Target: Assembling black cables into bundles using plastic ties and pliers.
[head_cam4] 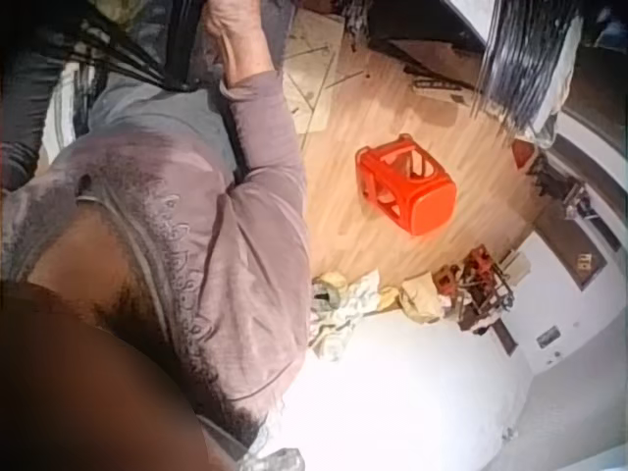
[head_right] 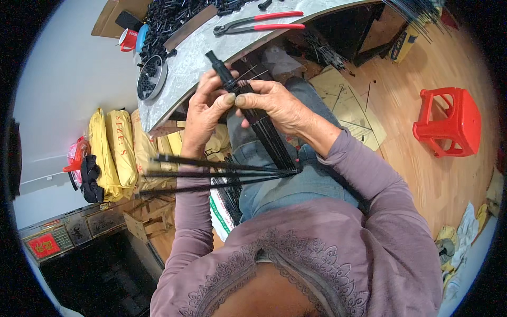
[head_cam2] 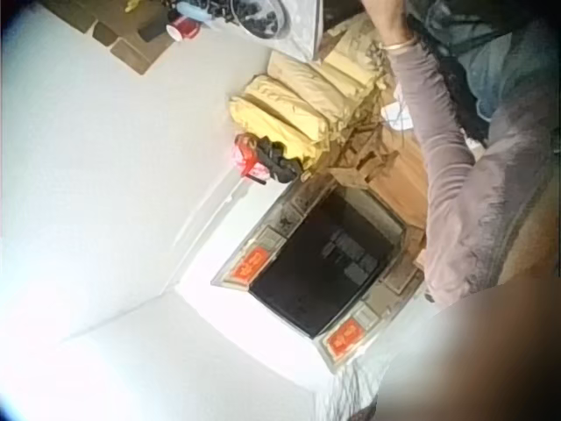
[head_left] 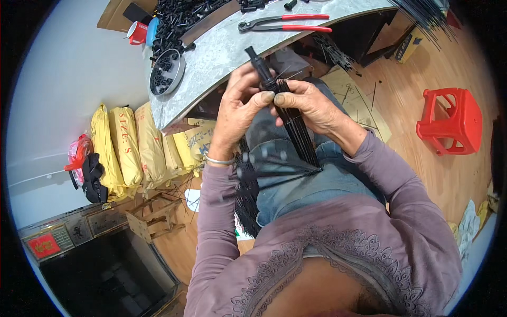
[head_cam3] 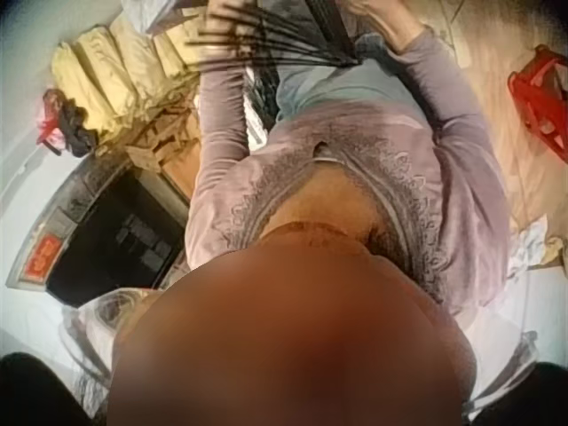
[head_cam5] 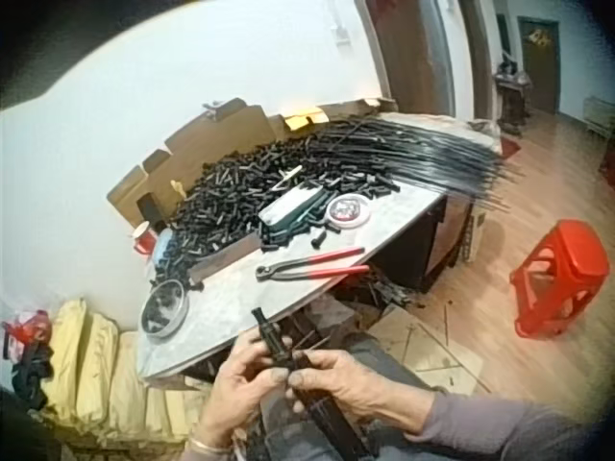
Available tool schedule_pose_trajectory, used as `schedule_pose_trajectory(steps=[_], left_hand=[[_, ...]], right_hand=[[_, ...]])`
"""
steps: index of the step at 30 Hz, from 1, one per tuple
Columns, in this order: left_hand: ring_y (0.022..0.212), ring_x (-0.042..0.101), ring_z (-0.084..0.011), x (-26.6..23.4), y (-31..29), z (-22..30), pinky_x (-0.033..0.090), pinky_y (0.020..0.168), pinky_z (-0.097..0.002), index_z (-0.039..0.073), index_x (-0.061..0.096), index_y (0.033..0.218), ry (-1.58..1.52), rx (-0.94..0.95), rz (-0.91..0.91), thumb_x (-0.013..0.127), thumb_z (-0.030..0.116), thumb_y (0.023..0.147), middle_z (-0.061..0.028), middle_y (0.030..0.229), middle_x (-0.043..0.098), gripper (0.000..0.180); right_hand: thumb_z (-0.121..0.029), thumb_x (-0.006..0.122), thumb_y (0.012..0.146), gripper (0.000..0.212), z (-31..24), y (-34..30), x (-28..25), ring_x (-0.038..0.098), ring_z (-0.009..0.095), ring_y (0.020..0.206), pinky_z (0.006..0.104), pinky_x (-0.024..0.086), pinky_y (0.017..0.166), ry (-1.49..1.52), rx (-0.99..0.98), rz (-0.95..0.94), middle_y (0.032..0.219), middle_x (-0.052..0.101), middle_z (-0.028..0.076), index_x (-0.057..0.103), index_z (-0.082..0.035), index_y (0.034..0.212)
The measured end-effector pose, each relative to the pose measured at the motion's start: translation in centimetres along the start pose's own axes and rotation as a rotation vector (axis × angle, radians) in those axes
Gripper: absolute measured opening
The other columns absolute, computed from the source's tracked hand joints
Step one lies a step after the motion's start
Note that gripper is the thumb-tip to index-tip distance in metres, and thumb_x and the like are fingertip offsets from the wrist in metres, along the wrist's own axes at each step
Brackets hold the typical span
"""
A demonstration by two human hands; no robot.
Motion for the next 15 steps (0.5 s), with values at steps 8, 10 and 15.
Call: schedule_pose_trajectory(steps=[8, 10, 15], left_hand=[[0.091, 0.065, -0.0366, 4.3, -6.6, 5.3, 0.052, 0.084, -0.0431, 0.008, 0.028, 0.144, -0.002, 0.106, -0.021, 0.044, 0.061, 0.09, -0.0284, 0.102, 0.063, 0.078], [0.07, 0.066, -0.0249, 7.3, -6.7, 8.0, 0.055, 0.066, -0.0325, -0.001, 0.034, 0.138, -0.257, 0.157, -0.028, 0.059, 0.022, 0.092, -0.0214, 0.084, 0.065, 0.057], [0.067, 0.057, -0.0087, 0.4, -3.7, 2.0, 0.048, 0.055, -0.0211, -0.007, 0.046, 0.126, -0.302, -0.021, 0.594, 0.067, 0.008, 0.086, -0.0025, 0.079, 0.061, 0.047]], right_hand=[[-0.015, 0.068, 0.086, 0.014, -1.0, -0.2, -1.9, 0.061, 0.011, 0.072, 0.0231, 0.051, 0.065, -0.012, -0.035, 0.174, 0.081, 0.064, 0.003, 0.065, -0.004, 0.094], [-0.014, 0.067, 0.086, 0.013, -0.5, 0.3, -2.1, 0.061, 0.011, 0.072, 0.0239, 0.05, 0.066, -0.022, -0.031, 0.184, 0.082, 0.064, 0.003, 0.065, -0.004, 0.093], [-0.011, 0.067, 0.086, 0.021, -2.5, 0.5, -0.3, 0.058, 0.007, 0.08, 0.0213, 0.048, 0.073, -0.177, -0.263, 0.224, 0.089, 0.065, 0.0, 0.065, -0.001, 0.105]])
Point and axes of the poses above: each hand's wrist, its own y-axis towards the middle knuckle, its own x-axis out of the palm, z = x × y, the point moved 10 cm from there along y, towards the middle knuckle
